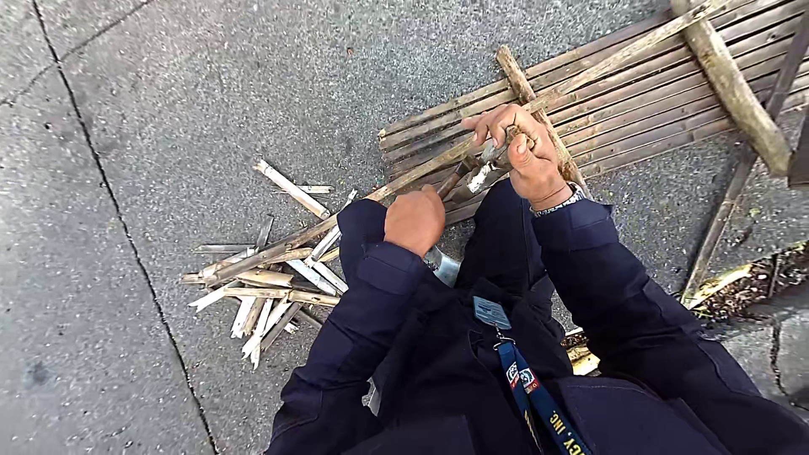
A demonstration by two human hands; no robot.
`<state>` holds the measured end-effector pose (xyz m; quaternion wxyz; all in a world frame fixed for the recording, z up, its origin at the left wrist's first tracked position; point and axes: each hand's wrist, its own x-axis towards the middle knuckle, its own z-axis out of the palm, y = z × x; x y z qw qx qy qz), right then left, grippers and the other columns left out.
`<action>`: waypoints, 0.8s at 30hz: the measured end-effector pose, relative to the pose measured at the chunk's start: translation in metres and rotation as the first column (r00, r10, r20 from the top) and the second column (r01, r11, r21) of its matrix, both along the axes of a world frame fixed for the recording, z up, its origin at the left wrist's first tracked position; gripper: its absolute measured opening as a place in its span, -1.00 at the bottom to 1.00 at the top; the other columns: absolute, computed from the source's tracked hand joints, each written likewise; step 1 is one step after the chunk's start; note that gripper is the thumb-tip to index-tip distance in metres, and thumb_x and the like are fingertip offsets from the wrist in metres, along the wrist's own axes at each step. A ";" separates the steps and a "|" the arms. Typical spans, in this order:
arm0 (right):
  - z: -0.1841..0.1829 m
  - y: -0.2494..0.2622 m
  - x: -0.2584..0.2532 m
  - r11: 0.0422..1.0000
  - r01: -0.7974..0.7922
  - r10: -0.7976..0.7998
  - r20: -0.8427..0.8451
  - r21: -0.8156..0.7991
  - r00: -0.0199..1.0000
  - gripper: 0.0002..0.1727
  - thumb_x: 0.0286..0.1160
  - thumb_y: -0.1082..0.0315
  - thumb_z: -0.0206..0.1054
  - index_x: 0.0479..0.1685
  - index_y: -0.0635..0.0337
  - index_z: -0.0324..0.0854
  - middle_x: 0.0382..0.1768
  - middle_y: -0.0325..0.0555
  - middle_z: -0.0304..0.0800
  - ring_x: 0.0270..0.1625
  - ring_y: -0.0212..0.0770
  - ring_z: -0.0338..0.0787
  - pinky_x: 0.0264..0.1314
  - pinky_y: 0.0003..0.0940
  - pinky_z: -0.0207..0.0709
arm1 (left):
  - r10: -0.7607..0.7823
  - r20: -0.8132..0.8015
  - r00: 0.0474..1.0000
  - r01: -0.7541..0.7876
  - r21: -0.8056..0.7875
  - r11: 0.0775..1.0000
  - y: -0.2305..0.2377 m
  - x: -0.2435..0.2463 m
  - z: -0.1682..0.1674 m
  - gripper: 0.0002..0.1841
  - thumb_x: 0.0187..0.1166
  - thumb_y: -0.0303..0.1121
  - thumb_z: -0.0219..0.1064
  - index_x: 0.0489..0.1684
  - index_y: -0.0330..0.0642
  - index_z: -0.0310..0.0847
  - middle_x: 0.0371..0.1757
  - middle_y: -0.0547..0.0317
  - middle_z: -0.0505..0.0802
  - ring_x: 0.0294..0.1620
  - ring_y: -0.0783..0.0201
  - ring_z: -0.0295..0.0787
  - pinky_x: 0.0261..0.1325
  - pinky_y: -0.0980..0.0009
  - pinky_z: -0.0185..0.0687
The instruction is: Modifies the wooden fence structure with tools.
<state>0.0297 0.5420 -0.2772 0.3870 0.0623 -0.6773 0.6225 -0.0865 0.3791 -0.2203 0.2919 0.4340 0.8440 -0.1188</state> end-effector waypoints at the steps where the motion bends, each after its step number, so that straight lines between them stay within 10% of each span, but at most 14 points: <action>1: 0.000 -0.001 0.001 1.000 0.006 -0.006 0.002 0.006 1.000 -0.53 0.79 -0.14 0.02 -0.22 0.05 0.55 0.06 -0.03 0.78 0.50 0.11 0.63 0.75 0.22 0.27 | -0.006 -0.021 1.000 0.006 -0.010 1.000 0.001 0.003 0.007 -0.60 0.66 -0.09 0.31 0.22 -0.21 0.62 -0.10 -0.23 0.85 0.02 -0.27 0.85 -0.06 -0.27 0.72; 9: 0.004 0.001 0.000 0.998 0.007 -0.012 0.080 0.057 0.997 -0.55 0.83 -0.08 0.01 -0.20 0.11 0.51 0.26 0.08 0.72 0.65 0.15 0.49 0.81 0.19 0.16 | -0.143 -0.086 0.986 0.132 -0.128 0.983 0.007 0.014 0.064 -0.75 0.67 -0.29 0.24 0.08 -0.25 0.69 -0.13 -0.26 0.84 0.00 -0.30 0.83 -0.14 -0.27 0.69; 13: 0.007 -0.005 -0.002 0.997 -0.055 0.047 0.126 0.056 0.991 -0.52 0.81 -0.11 0.03 -0.17 0.15 0.52 0.29 0.10 0.70 0.65 0.13 0.48 0.82 0.18 0.16 | -0.341 -0.022 0.940 0.330 -0.202 0.922 0.013 -0.008 0.070 -0.63 0.64 -0.07 0.38 -0.22 -0.28 0.73 -0.21 -0.23 0.83 -0.06 -0.27 0.82 -0.12 -0.31 0.67; 19: 0.009 -0.011 -0.005 0.989 -0.114 0.100 0.145 0.093 0.984 -0.51 0.81 -0.09 0.01 -0.24 0.17 0.52 0.25 0.13 0.69 0.64 0.14 0.48 0.79 0.18 0.21 | -0.440 0.096 0.893 0.439 -0.401 0.804 0.035 -0.021 0.121 -0.54 0.73 0.11 0.26 -0.28 -0.14 0.75 -0.57 0.06 0.74 -0.57 0.08 0.69 -0.40 -0.01 0.61; 24: 0.005 -0.004 -0.007 0.997 0.025 -0.030 0.077 0.069 0.997 -0.50 0.82 -0.08 0.04 -0.21 0.20 0.56 0.09 0.09 0.79 0.53 0.16 0.63 0.77 0.21 0.29 | -0.424 0.045 0.905 0.426 -0.139 0.894 0.009 -0.017 0.084 -0.56 0.72 0.00 0.28 0.04 -0.28 0.69 -0.23 -0.20 0.81 -0.10 -0.26 0.81 -0.09 -0.33 0.66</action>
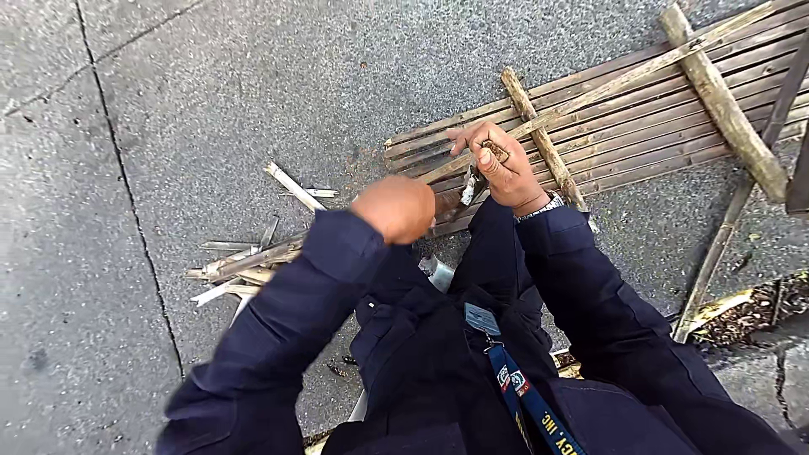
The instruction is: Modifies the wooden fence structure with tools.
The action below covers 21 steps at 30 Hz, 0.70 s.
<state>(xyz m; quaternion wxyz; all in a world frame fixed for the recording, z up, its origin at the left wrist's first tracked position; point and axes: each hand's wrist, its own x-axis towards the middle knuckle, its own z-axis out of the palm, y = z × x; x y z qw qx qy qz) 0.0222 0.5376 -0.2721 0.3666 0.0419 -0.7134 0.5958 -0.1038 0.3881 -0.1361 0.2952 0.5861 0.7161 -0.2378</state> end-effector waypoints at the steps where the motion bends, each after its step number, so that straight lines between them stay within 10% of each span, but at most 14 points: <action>1: -0.001 0.003 0.000 1.000 0.025 -0.025 -0.012 0.004 1.000 -0.49 0.82 -0.08 0.04 -0.22 0.20 0.58 0.06 0.08 0.81 0.50 0.15 0.67 0.75 0.21 0.34 | 0.070 0.040 0.997 -0.073 0.085 0.994 -0.012 0.007 -0.013 -0.57 0.71 0.00 0.28 0.12 -0.26 0.66 -0.22 -0.20 0.82 -0.09 -0.25 0.82 -0.09 -0.32 0.69; 8: -0.005 0.026 -0.002 0.982 0.182 -0.183 0.023 0.059 0.983 -0.53 0.81 -0.02 0.08 -0.23 0.18 0.65 -0.18 -0.08 0.92 0.04 -0.03 0.93 0.41 0.21 0.69 | 0.312 0.063 0.948 -0.315 0.319 0.894 -0.034 0.052 -0.071 -0.62 0.76 -0.02 0.22 0.22 -0.14 0.53 -0.35 -0.09 0.82 -0.29 -0.17 0.86 -0.32 -0.13 0.73; 14: -0.004 0.057 0.008 0.960 0.278 -0.277 0.035 -0.019 0.960 -0.64 0.84 0.09 0.04 -0.19 0.13 0.59 -0.17 -0.14 0.90 0.05 -0.05 0.92 0.35 0.12 0.73 | 0.466 0.257 0.847 -0.528 0.299 0.795 -0.018 0.049 -0.178 -0.52 0.80 0.07 0.12 0.46 -0.08 0.44 -0.15 -0.14 0.87 -0.13 -0.21 0.89 -0.12 -0.23 0.77; 21: -0.007 0.062 0.014 0.993 0.070 -0.073 -0.036 -0.095 0.997 -0.67 0.80 0.11 0.16 -0.18 0.14 0.69 -0.05 -0.01 0.93 0.37 0.20 0.79 0.72 0.30 0.36 | 0.358 0.159 0.920 -0.392 0.360 0.847 -0.018 0.026 -0.095 -0.62 0.75 -0.06 0.27 0.33 -0.08 0.54 -0.33 -0.17 0.82 -0.31 -0.26 0.83 -0.39 -0.21 0.69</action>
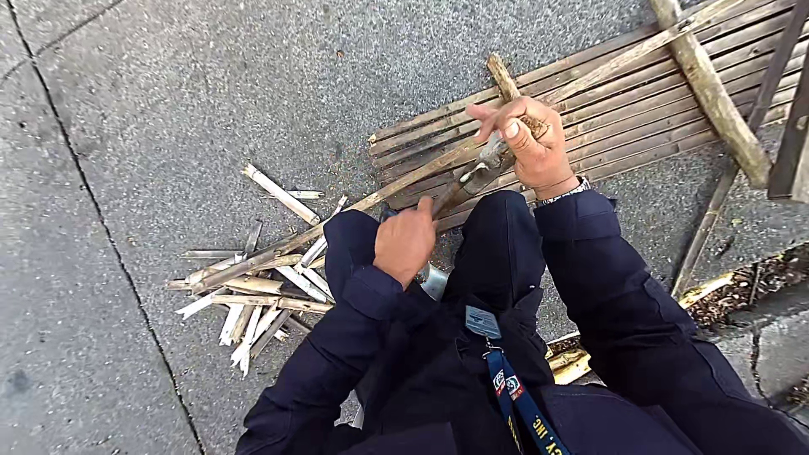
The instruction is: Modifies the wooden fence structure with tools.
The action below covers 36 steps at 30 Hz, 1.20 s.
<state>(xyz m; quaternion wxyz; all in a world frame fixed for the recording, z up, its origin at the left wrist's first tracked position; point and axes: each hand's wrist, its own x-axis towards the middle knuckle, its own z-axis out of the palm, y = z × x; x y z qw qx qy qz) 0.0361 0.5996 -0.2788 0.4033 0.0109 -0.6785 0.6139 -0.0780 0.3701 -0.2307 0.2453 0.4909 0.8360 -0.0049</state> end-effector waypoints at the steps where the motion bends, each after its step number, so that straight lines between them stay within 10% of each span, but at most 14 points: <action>1: 0.000 -0.002 -0.006 1.000 -0.024 0.024 -0.011 -0.004 1.000 -0.68 0.79 0.13 0.17 -0.18 0.15 0.69 -0.04 0.02 0.93 0.39 0.22 0.77 0.74 0.31 0.32 | -0.023 -0.038 0.999 0.023 0.009 1.000 0.001 -0.003 0.011 -0.64 0.72 -0.11 0.30 0.32 -0.11 0.54 -0.35 -0.18 0.81 -0.32 -0.27 0.83 -0.40 -0.19 0.68; 9: 0.000 -0.014 -0.013 0.994 0.107 -0.107 0.049 0.008 0.993 -0.83 0.69 0.19 0.27 -0.15 0.08 0.61 -0.17 -0.26 0.72 -0.06 -0.27 0.80 0.18 -0.10 0.77 | -0.030 -0.137 0.990 0.036 0.039 0.999 -0.016 -0.022 0.040 -0.65 0.69 -0.06 0.33 0.31 0.01 0.63 -0.30 -0.08 0.84 -0.30 -0.17 0.85 -0.39 -0.17 0.70; 15: 0.009 -0.031 -0.002 0.999 0.014 -0.016 0.045 0.035 0.999 -0.83 0.41 0.44 0.48 -0.19 0.16 0.55 0.26 0.09 0.79 0.31 -0.01 0.81 0.34 -0.05 0.71 | 0.021 -0.217 0.976 -0.004 0.078 0.997 -0.029 -0.027 0.064 -0.64 0.70 -0.03 0.32 0.33 0.05 0.61 -0.33 -0.04 0.84 -0.31 -0.16 0.84 -0.40 -0.16 0.68; 27: 0.004 -0.059 -0.005 0.997 0.080 -0.080 0.005 0.023 0.997 -0.88 0.41 0.51 0.45 -0.23 0.12 0.63 -0.11 -0.22 0.78 -0.03 -0.35 0.78 0.07 -0.38 0.71 | -0.015 -0.203 0.979 0.025 0.044 0.999 -0.047 -0.020 0.070 -0.70 0.65 -0.08 0.38 0.20 0.01 0.64 -0.38 -0.06 0.83 -0.33 -0.17 0.84 -0.41 -0.15 0.66; 36: 0.005 -0.068 -0.020 0.999 -0.028 0.031 0.057 -0.044 0.998 -0.87 0.45 0.52 0.35 -0.20 0.11 0.53 -0.12 -0.19 0.74 0.00 -0.27 0.77 0.13 -0.26 0.71 | -0.151 -0.151 0.977 0.099 -0.305 0.947 0.001 -0.023 0.063 -0.68 0.64 -0.10 0.34 0.09 -0.15 0.74 -0.11 -0.18 0.87 0.02 -0.25 0.84 -0.09 -0.29 0.69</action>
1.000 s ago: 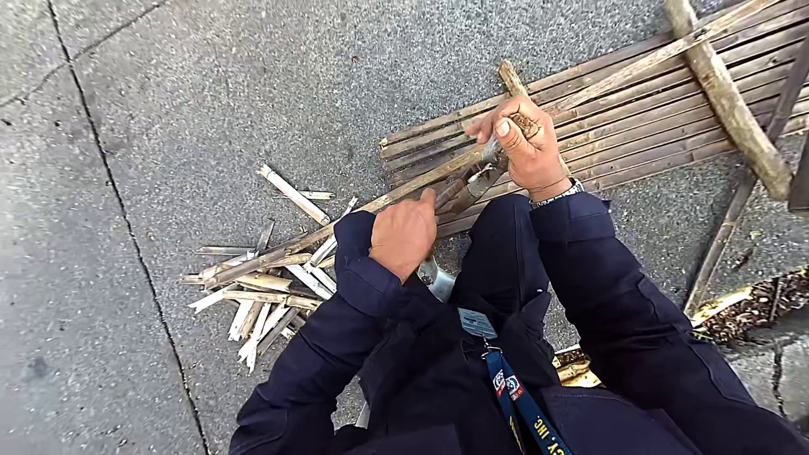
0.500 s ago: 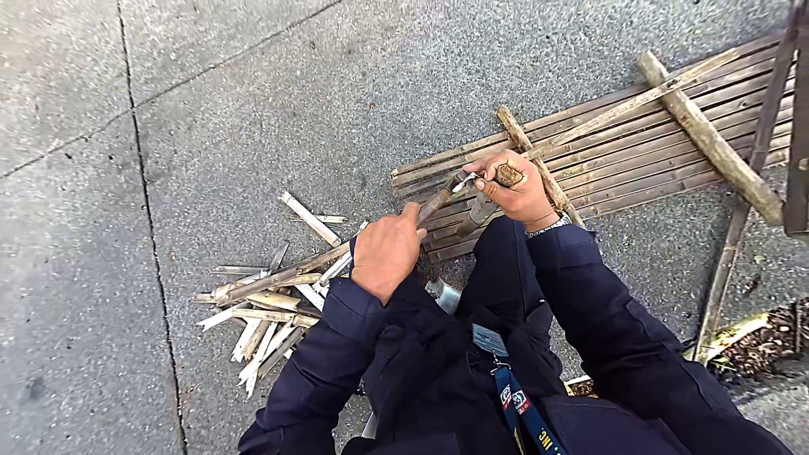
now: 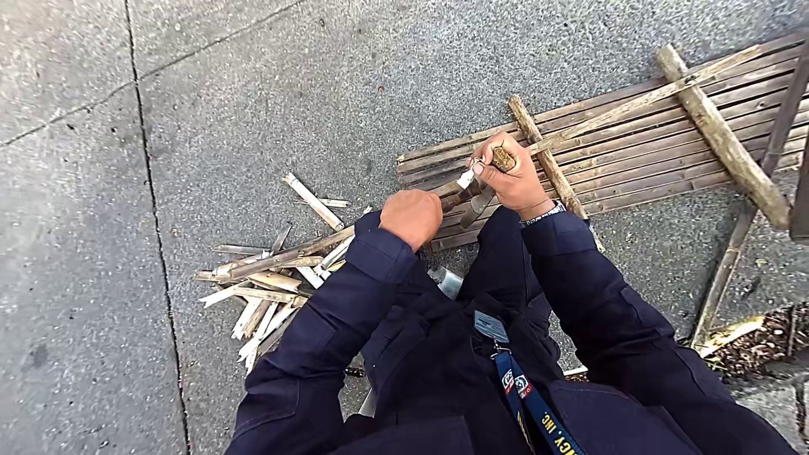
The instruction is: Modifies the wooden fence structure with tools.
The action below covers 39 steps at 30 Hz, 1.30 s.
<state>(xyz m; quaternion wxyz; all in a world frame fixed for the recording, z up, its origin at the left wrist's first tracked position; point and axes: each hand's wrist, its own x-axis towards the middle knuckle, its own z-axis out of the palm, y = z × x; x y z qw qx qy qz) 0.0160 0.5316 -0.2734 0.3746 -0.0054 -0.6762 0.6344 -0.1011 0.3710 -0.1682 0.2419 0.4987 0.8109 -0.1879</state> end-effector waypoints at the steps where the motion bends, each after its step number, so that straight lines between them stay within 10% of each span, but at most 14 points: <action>1: 0.001 -0.001 0.000 1.000 -0.013 0.013 0.006 -0.001 1.000 -0.88 0.46 0.52 0.35 -0.21 0.11 0.53 -0.12 -0.18 0.73 0.02 -0.26 0.77 0.16 -0.23 0.71 | -0.008 0.003 1.000 0.008 0.000 1.000 0.004 -0.001 0.003 -0.68 0.63 -0.10 0.35 0.05 -0.17 0.74 -0.11 -0.19 0.86 0.01 -0.26 0.83 -0.09 -0.30 0.69; 23: 0.005 0.024 -0.011 0.988 0.134 -0.139 0.065 0.070 0.988 -0.90 0.57 0.58 0.19 -0.17 0.17 0.47 -0.11 -0.16 0.65 0.02 -0.31 0.70 0.14 -0.34 0.63 | 0.187 0.123 0.975 -0.217 0.319 0.923 -0.018 0.036 -0.008 -0.57 0.64 -0.23 0.39 0.40 -0.23 0.55 -0.17 -0.28 0.84 -0.10 -0.31 0.84 -0.18 -0.26 0.73; 34: 0.000 0.017 -0.018 0.920 0.339 -0.350 0.024 0.198 0.936 -0.92 0.46 0.59 0.23 -0.28 0.23 0.54 -0.09 -0.09 0.61 0.04 -0.30 0.63 0.07 -0.44 0.54 | 0.367 0.265 0.892 -0.417 0.168 0.893 -0.008 0.071 -0.026 -0.35 0.63 -0.35 0.26 0.73 -0.24 0.15 0.16 -0.30 0.71 0.01 -0.22 0.83 -0.03 -0.13 0.79; 39: 0.003 0.016 -0.010 0.977 0.158 -0.163 0.026 0.140 0.986 -0.87 0.54 0.59 0.20 -0.22 0.14 0.47 -0.15 -0.23 0.61 -0.03 -0.41 0.64 0.07 -0.48 0.56 | 0.180 0.284 0.942 -0.226 0.136 0.965 -0.015 0.024 -0.019 -0.52 0.74 -0.20 0.21 0.56 -0.21 0.38 0.02 -0.26 0.83 0.05 -0.26 0.84 0.02 -0.29 0.72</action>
